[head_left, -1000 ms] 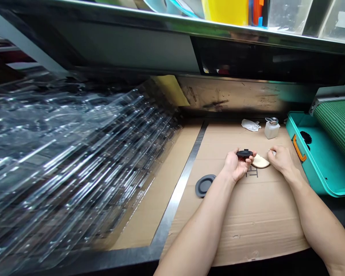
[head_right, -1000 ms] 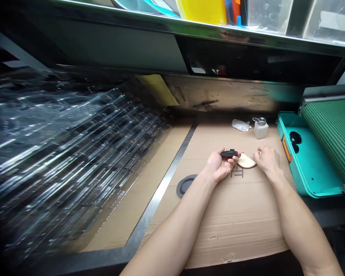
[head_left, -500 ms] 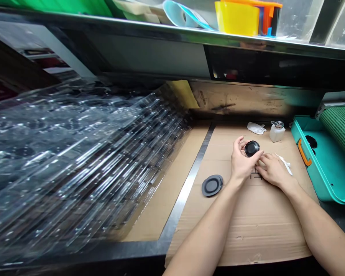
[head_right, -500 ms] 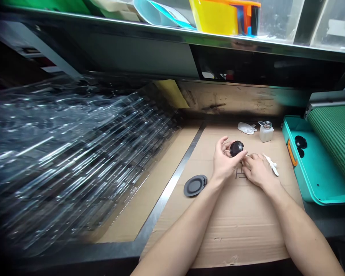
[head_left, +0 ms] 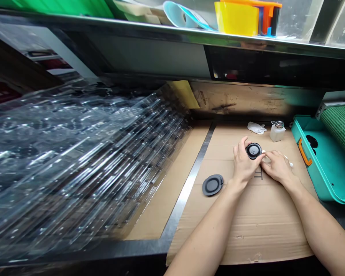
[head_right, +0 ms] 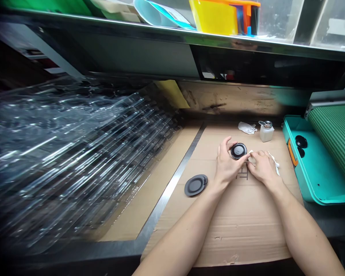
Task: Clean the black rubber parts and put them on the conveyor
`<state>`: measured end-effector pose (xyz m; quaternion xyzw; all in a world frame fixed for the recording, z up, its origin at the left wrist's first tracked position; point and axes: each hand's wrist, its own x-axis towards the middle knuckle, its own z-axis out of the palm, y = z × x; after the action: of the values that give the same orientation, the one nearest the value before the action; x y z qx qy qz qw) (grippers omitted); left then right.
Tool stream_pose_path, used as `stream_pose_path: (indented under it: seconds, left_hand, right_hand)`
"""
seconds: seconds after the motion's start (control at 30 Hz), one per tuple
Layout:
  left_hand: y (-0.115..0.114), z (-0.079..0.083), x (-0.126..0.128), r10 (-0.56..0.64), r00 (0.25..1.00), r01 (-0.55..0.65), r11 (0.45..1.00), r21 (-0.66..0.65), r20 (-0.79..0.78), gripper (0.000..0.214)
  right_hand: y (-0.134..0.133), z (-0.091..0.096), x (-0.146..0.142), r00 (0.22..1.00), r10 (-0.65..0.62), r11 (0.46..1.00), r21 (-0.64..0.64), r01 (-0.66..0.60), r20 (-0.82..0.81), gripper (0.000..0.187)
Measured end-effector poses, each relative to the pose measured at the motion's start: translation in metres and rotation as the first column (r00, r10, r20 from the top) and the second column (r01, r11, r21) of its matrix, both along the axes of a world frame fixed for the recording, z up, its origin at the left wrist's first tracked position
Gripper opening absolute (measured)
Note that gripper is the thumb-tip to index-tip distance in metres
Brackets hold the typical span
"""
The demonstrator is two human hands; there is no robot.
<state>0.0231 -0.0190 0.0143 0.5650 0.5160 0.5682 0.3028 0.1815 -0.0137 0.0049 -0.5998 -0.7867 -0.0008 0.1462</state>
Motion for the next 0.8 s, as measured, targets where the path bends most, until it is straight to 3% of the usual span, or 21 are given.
stream_pose_path:
  seconds: [0.13,0.27,0.33,0.4,0.5,0.57,0.7,0.8]
  left_hand:
    - [0.002,-0.005,0.0,0.041,0.999,-0.04,0.998,0.043,-0.031,0.073]
    - [0.009,-0.009,-0.008,-0.091,0.979,0.074,0.993,-0.096,-0.184,0.028]
    - [0.014,-0.013,-0.014,-0.142,0.933,0.073,0.974,-0.213,-0.33,0.036]
    - [0.018,-0.016,-0.02,-0.102,0.881,-0.025,0.965,-0.261,-0.461,0.043]
    - [0.02,-0.017,-0.025,0.025,0.825,-0.188,0.954,-0.233,-0.565,0.043]
    - [0.018,-0.017,-0.027,0.051,0.785,-0.227,0.951,-0.21,-0.618,0.053]
    - [0.013,-0.018,-0.035,-0.102,0.711,-0.093,0.967,-0.237,-0.695,0.074]
    - [0.014,-0.017,-0.04,-0.184,0.669,-0.013,0.966,-0.259,-0.72,0.064]
  right_hand:
    - [0.0,0.001,0.0,1.0,0.007,1.0,0.005,-0.007,-0.004,0.029]
    - [0.001,0.001,0.001,1.0,0.006,1.0,-0.013,-0.006,-0.005,0.029]
    - [0.001,0.0,0.001,1.0,0.002,1.0,-0.018,-0.002,-0.01,0.03]
    - [0.002,-0.002,0.002,1.0,-0.003,1.0,-0.023,0.003,-0.015,0.032]
    - [0.003,-0.004,0.003,1.0,-0.001,1.0,-0.026,0.001,-0.019,0.033]
    - [0.002,-0.003,0.003,1.0,0.003,1.0,-0.02,-0.003,-0.02,0.033]
    - [0.001,-0.001,0.002,1.0,-0.001,1.0,-0.03,0.001,-0.018,0.033]
    - [0.0,0.0,0.001,1.0,0.001,1.0,-0.026,-0.001,-0.014,0.031]
